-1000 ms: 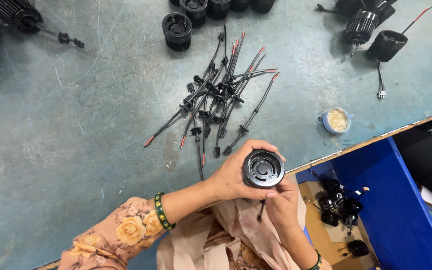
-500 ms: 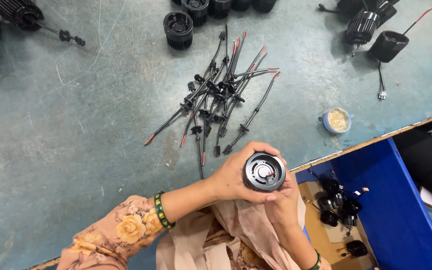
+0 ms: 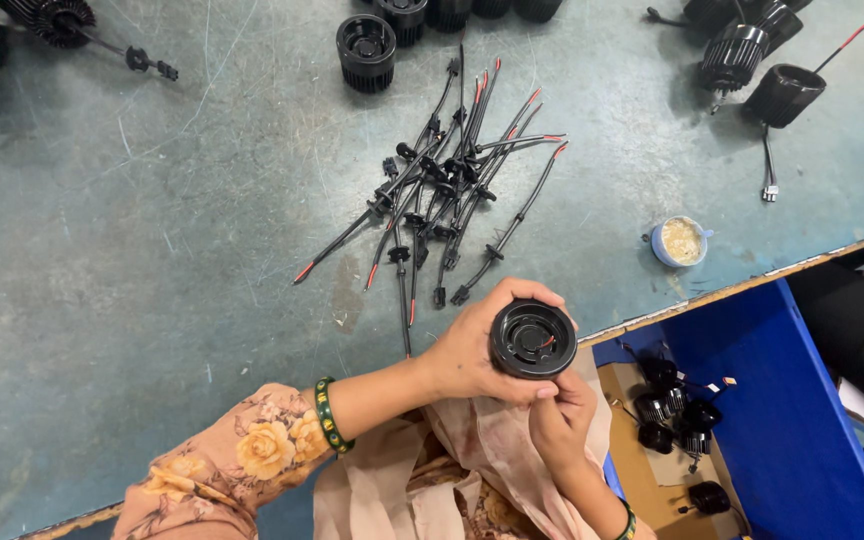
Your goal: The person picks black cylindrical housings and wires from a table, applies a paste to wire ends, and inserts them into the housings. The person repeats this process for several units, placing finished assemblies aside.
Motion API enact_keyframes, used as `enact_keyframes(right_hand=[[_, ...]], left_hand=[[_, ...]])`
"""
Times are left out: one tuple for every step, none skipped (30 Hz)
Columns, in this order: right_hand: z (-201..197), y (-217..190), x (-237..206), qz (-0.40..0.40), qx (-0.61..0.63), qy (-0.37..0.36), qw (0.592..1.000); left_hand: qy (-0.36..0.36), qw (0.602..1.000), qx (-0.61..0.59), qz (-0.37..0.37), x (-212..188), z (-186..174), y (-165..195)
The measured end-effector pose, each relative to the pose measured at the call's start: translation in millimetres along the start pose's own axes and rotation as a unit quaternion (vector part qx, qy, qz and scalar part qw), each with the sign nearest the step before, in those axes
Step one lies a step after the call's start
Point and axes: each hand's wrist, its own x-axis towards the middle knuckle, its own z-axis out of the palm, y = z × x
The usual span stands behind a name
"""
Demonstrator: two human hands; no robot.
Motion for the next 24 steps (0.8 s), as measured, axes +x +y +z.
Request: enact_keyframes(right_hand=[[1.1, -0.6, -0.2, -0.017, 0.022, -0.012, 1.000], [1.9, -2.1, 0.5, -0.034, 0.044, -0.025, 0.998], [1.8, -4.7, 1.2, -0.015, 0.039, -0.014, 0.999], [1.7, -7.5, 2.1, 0.004, 0.033, -0.003, 0.999], [2.0, -9.4, 3.4, 0.022, 0.027, 0.008, 0.999], [3.3, -10.2, 5.9, -0.001, 0.017, 0.004, 1.000], [4.7, -10.6, 9.0, -0.024, 0.006, 0.001, 1.000], [5.6, -11.3, 10.9, -0.048, -0.005, -0.002, 0.999], [6.0, -12.0, 12.2, -0.048, 0.012, -0.005, 0.999], [6.0, -12.6, 13.4, -0.048, 0.030, -0.008, 0.998], [6.1, -13.0, 13.1, -0.046, 0.047, -0.012, 0.998], [6.1, -12.5, 14.0, -0.072, 0.031, -0.008, 0.997], [5.6, -11.1, 17.4, -0.099, 0.014, -0.004, 0.995], [5.2, -10.2, 19.8, -0.127, -0.003, 0.000, 0.992], [3.1, -10.6, 22.6, -0.084, -0.018, 0.001, 0.996], [-0.2, -11.7, 27.1, -0.040, -0.033, 0.001, 0.999], [-2.1, -12.9, 29.3, 0.004, -0.048, 0.000, 0.999], [-2.6, -14.4, 31.4, -0.005, -0.060, -0.014, 0.998], [-3.2, -16.8, 35.7, -0.014, -0.072, -0.027, 0.997], [-2.7, -20.7, 38.3, -0.024, -0.085, -0.040, 0.995], [-0.9, -25.4, 38.2, -0.025, -0.088, -0.044, 0.995], [1.7, -30.6, 38.6, -0.027, -0.091, -0.048, 0.994], [4.7, -36.3, 38.9, -0.027, -0.093, -0.054, 0.994], [7.6, -42.2, 39.5, -0.028, -0.109, -0.057, 0.992]], left_hand=[[0.002, 1.000, 0.004, -0.007, -0.9, 1.1, 0.0], [0.003, 1.000, 0.009, -0.013, -1.3, 1.4, 0.2], [0.007, 1.000, 0.015, -0.009, -1.0, 1.1, 0.4], [0.010, 1.000, 0.020, -0.004, -0.5, 0.3, 0.7], [0.013, 1.000, 0.026, 0.000, -0.4, -0.1, 0.7], [0.011, 1.000, 0.028, 0.001, -0.7, -0.3, 1.0], [0.009, 0.999, 0.030, 0.003, -0.7, -0.4, 1.6], [0.006, 0.999, 0.032, 0.004, -0.4, -0.2, 2.2], [0.004, 0.999, 0.033, 0.010, -0.2, 0.2, 2.7], [0.003, 0.999, 0.034, 0.016, -0.1, 0.6, 3.4], [0.002, 0.999, 0.035, 0.020, -0.8, 1.3, 4.2], [0.001, 0.998, 0.062, 0.027, -1.3, 1.6, 4.9], [-0.001, 0.995, 0.089, 0.035, -0.7, 1.4, 5.4], [-0.004, 0.992, 0.117, 0.043, 0.4, 0.9, 6.0], [0.005, 0.990, 0.134, 0.046, 1.2, -0.9, 7.2], [0.015, 0.987, 0.150, 0.048, 1.6, -3.7, 8.5], [0.025, 0.984, 0.167, 0.051, 2.0, -5.7, 9.2], [0.036, 0.982, 0.178, 0.053, 2.8, -6.9, 9.3], [0.046, 0.979, 0.190, 0.057, 4.4, -8.2, 9.1], [0.055, 0.976, 0.202, 0.061, 6.1, -9.0, 8.8], [0.049, 0.978, 0.194, 0.057, 6.7, -9.2, 8.2], [0.043, 0.980, 0.185, 0.053, 7.0, -9.5, 7.4], [0.039, 0.982, 0.177, 0.048, 6.6, -9.8, 6.6], [0.045, 0.980, 0.187, 0.048, 6.1, -10.5, 5.6]])
